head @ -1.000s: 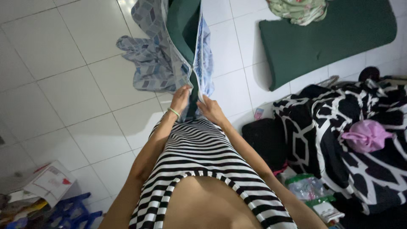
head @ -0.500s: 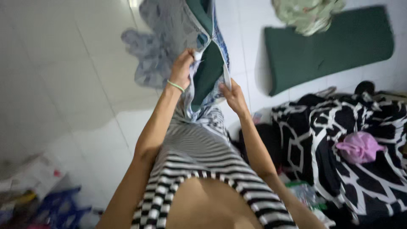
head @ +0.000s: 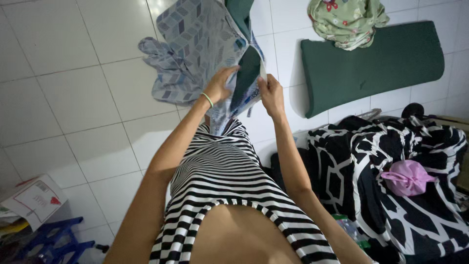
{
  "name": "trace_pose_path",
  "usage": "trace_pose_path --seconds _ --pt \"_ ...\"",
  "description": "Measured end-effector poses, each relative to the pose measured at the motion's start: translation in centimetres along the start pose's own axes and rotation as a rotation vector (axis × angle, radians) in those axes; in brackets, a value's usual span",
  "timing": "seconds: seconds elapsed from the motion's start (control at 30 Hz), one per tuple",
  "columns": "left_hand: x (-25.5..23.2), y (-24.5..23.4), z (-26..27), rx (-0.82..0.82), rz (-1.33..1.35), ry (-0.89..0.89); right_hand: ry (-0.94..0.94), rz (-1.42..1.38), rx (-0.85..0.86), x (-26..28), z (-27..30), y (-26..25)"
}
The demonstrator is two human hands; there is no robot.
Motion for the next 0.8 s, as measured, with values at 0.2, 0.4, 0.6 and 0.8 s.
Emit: trace_pose_path --seconds 0.2,0.4,0.6,0.8 --pt "7.6 1.0 -0.8 -0.273 0.481 -0.718 -0.037 0.052 0.086 -2.4 2.6 3.3" --pt "1.2 3.7 1.5 -0.265 -0.283 -0.293 -0.166 0.023 0.242 -2.4 7.7 6.5" --pt "1.7 4.2 4.2 -0.121 -0.624 -0.406 -0.205 0.090 0.480 -3.1 9.5 8.0" --pt "5.0 6.0 6.0 -0.083 -0.606 -0.364 -0.463 -0.101 0.651 -7.5 2.2 6.7"
Point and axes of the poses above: each hand's wrist, its own z-axis away from the middle knuckle, its own y-axis out of the palm, x = y × z, the point moved 4 cm from there along -z, towards the middle knuckle, and after that the axes turned 2 degrees about z, right-handed, at the moved point
